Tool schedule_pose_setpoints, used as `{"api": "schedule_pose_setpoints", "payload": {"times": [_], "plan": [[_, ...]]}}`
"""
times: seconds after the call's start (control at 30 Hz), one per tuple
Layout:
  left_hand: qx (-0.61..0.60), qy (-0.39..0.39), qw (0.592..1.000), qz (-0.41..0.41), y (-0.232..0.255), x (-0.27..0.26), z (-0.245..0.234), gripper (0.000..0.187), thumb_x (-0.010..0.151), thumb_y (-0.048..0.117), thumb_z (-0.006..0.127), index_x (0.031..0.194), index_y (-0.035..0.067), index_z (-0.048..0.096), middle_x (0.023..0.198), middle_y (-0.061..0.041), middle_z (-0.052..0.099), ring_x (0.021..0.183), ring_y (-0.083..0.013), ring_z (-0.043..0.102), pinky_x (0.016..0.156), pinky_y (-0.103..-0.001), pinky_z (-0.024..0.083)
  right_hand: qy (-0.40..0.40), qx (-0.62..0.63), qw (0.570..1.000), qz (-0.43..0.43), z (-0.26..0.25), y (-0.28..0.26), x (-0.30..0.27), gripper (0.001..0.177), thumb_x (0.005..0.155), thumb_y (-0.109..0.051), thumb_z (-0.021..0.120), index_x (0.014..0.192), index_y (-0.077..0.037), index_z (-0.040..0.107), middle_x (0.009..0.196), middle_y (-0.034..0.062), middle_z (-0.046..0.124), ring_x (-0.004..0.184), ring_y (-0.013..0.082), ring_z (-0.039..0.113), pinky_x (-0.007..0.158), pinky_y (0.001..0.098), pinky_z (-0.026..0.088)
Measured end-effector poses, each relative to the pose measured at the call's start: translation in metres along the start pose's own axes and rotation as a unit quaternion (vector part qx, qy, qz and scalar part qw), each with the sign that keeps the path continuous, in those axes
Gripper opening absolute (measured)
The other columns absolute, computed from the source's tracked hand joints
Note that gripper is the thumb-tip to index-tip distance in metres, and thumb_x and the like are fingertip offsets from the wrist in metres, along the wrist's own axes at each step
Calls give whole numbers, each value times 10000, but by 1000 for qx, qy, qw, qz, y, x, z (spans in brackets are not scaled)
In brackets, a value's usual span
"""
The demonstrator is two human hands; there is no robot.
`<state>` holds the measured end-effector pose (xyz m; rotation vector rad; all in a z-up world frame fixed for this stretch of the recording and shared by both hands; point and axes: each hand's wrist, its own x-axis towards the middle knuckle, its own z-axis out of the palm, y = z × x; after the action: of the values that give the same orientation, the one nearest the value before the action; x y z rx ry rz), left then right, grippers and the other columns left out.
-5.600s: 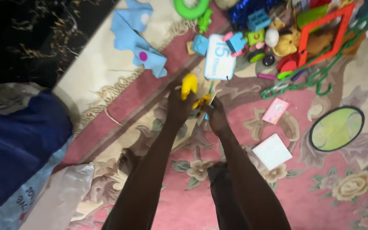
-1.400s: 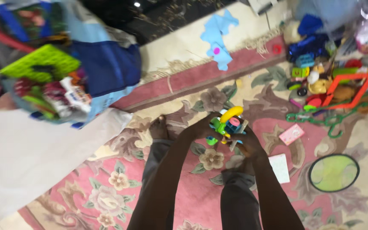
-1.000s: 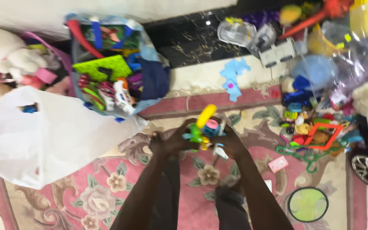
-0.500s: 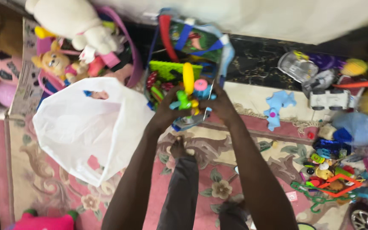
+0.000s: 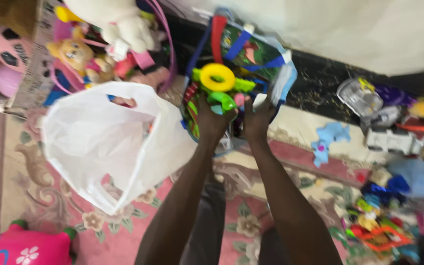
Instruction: The person sorts various toys and small items from a cluttered floor into a white plastic bag and a pink zippered pouch. They pick up stuffed animals, plastic toys, and miscellaneous objects, placing them into the containers. The person also handles a blue knitted hat and a blue tinsel item during the process.
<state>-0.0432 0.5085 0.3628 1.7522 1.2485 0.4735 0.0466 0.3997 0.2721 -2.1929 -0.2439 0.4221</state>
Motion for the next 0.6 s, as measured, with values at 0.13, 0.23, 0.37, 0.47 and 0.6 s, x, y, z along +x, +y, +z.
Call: {"api": "schedule_pose_setpoints", "payload": {"times": [0.13, 0.23, 0.37, 0.47, 0.6], "plan": [[157, -101, 982, 39, -3, -19, 14, 1085, 703, 195, 873, 1567, -42, 260, 1361, -273, 488, 1269, -459, 501, 1027, -483, 462, -5, -93, 994, -64, -4, 28, 7, 767, 1069, -442, 686, 1489, 95, 335, 1416, 379, 468, 1323, 538, 436, 1124, 552, 351], [174, -114, 975, 82, -2, -16, 28, 1104, 744, 175, 835, 1603, -88, 193, 1360, -287, 457, 1277, -472, 485, 1064, -495, 438, -43, 21, 998, -48, -10, 12, 6, 581, 1049, -341, 595, 1494, -5, 433, 1411, 285, 554, 1321, 461, 522, 1135, 504, 402], [124, -87, 967, 207, 1, -31, 30, 1163, 678, 185, 884, 1540, -142, 176, 1442, -407, 299, 1319, -581, 341, 1097, -573, 322, -28, 8, 996, -81, -27, -9, -9, 517, 1057, -216, 566, 1506, 3, 436, 1467, 290, 489, 1367, 466, 486, 1164, 490, 401], [81, -48, 983, 160, 6, -45, 24, 978, 857, 240, 852, 1559, -58, 240, 1480, -336, 337, 1374, -507, 387, 1168, -553, 333, -24, 16, 992, -121, -38, -35, -28, 517, 1046, -115, 549, 1525, 20, 408, 1532, 338, 364, 1418, 505, 392, 1161, 492, 394], [266, 45, 941, 204, -1, -30, 9, 847, 885, 105, 689, 1610, -9, 267, 1592, -343, 301, 1486, -524, 301, 1234, -565, 266, -22, -145, 940, -309, -50, -54, -30, 576, 940, -104, 626, 1476, -14, 433, 1507, 323, 388, 1432, 503, 378, 1192, 576, 312]]}}
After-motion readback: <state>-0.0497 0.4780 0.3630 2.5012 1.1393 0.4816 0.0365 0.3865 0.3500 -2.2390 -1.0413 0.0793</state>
